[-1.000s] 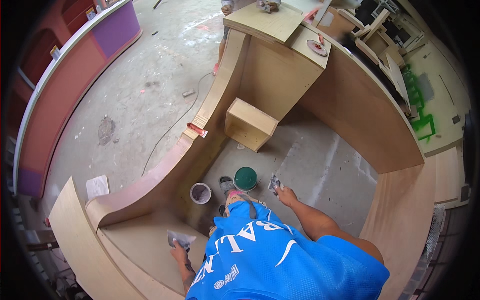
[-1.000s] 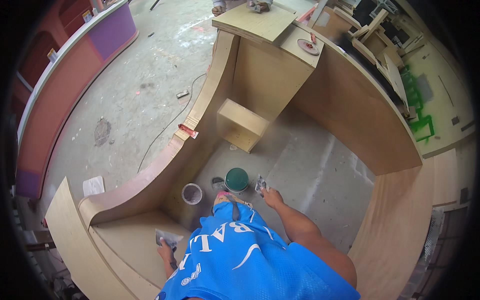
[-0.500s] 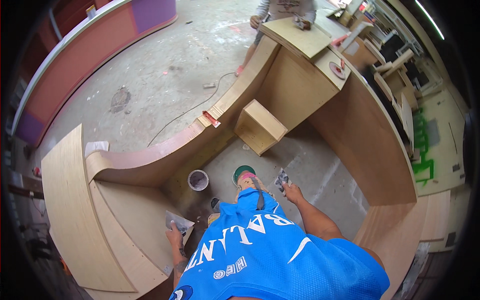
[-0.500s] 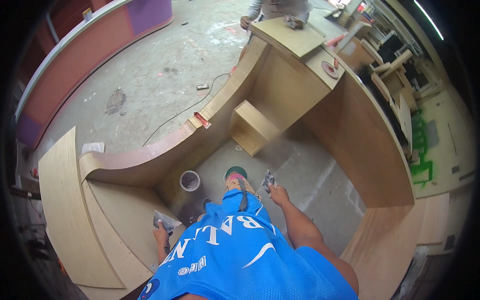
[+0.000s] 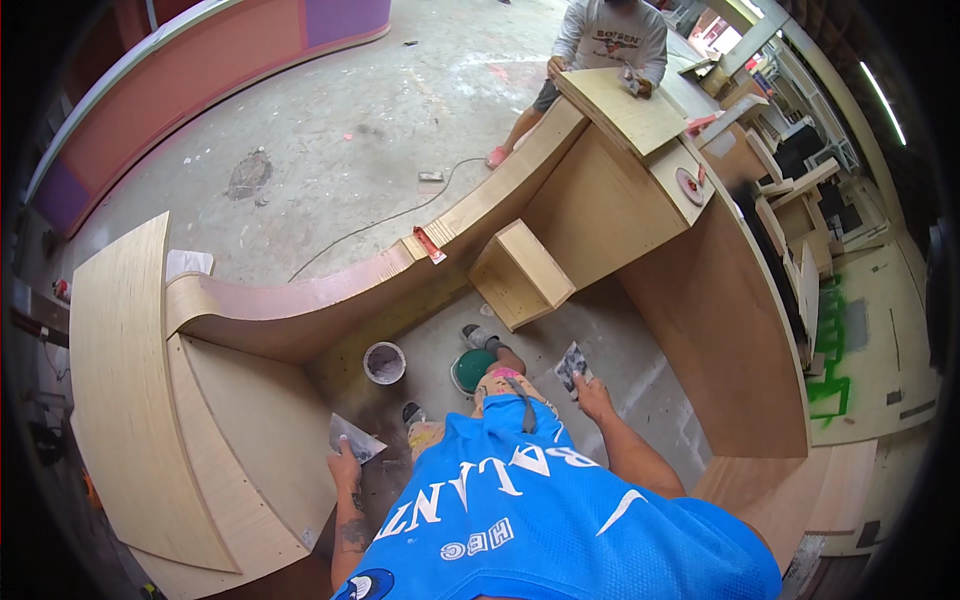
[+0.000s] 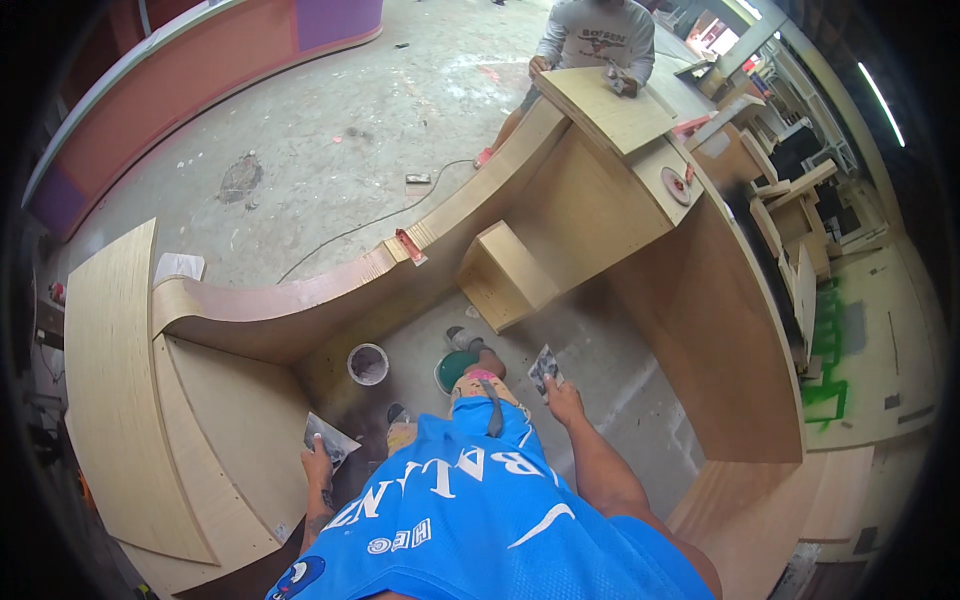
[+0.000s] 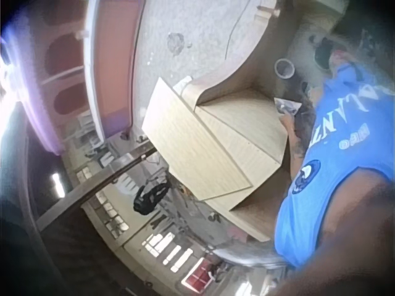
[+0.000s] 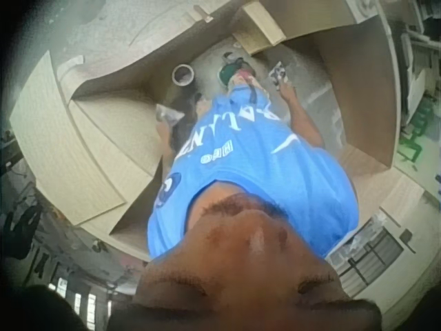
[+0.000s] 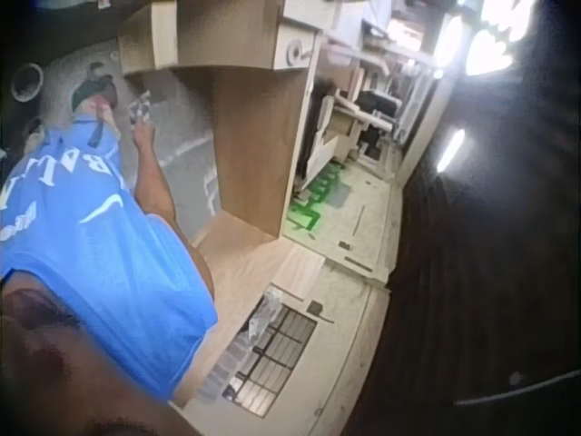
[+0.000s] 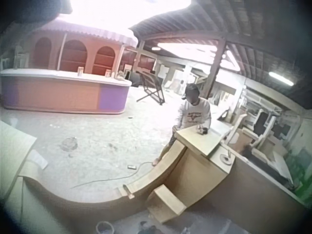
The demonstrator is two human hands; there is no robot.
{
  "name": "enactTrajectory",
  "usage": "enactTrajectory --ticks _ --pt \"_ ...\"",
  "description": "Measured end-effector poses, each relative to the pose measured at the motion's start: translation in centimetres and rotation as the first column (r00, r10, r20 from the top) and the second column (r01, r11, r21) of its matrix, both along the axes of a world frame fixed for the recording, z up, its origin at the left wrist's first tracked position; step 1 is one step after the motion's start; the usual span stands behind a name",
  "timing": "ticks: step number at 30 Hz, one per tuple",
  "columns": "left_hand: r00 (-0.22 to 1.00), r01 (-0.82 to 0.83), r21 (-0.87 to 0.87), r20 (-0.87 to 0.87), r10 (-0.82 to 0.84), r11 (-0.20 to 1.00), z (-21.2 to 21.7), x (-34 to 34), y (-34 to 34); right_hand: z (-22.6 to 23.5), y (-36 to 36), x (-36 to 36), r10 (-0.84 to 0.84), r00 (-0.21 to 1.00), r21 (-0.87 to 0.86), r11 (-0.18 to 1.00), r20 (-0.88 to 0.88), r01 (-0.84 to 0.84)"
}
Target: Applying putty to the seams and curved edges of a wooden furniture structure using spatulas.
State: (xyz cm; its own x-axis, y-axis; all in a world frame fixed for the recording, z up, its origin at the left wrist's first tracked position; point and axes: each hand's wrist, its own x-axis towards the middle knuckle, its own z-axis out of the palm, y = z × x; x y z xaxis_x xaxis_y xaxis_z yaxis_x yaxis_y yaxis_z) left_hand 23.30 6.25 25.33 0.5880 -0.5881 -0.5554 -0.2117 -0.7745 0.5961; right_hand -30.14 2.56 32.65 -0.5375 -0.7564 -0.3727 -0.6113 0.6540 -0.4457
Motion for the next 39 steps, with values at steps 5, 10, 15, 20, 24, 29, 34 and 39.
enactTrajectory --ticks 5,10,15,20,24,29,34,39 --pt "0.998 -0.054 -0.079 -0.014 0.053 0.995 0.4 0.2 0.7 -1.3 -1.0 -1.9 0.047 0.998 0.065 0.997 0.044 -0.050" --pt "0.991 -0.132 -0.028 0.021 0.133 0.991 1.6 -1.4 1.4 1.4 -5.7 -1.8 0.044 0.995 0.139 0.989 0.095 -0.057" --pt "0.991 -0.103 0.044 0.086 0.099 0.994 -0.5 -3.6 -0.8 -1.8 -8.0 -6.6 0.060 0.997 -0.131 0.990 0.058 -0.052" --pt "0.992 -0.130 0.047 0.008 0.130 0.990 -0.8 -8.2 -5.7 -6.0 -8.1 -13.7 -0.131 0.958 0.052 0.991 0.256 0.122" --pt "0.997 -0.041 -0.010 0.061 0.042 0.999 3.1 -13.1 -10.1 -8.1 -6.6 -20.9 -0.404 0.830 0.203 0.914 0.385 0.351" --pt "0.975 0.145 -0.033 0.175 -0.137 0.989 6.7 -18.8 -17.0 -11.9 -4.7 -29.7 -0.710 0.593 0.348 0.704 0.380 0.619" --pt "0.890 0.421 -0.023 0.202 -0.408 0.907 10.0 -23.8 -23.8 -12.6 -6.6 -31.2 -0.739 0.465 0.294 0.641 0.488 0.709" --pt "0.855 0.495 -0.029 0.197 -0.481 0.868 9.4 -25.6 -28.3 -12.2 -7.7 -27.8 -0.660 0.454 0.314 0.715 0.599 0.625"
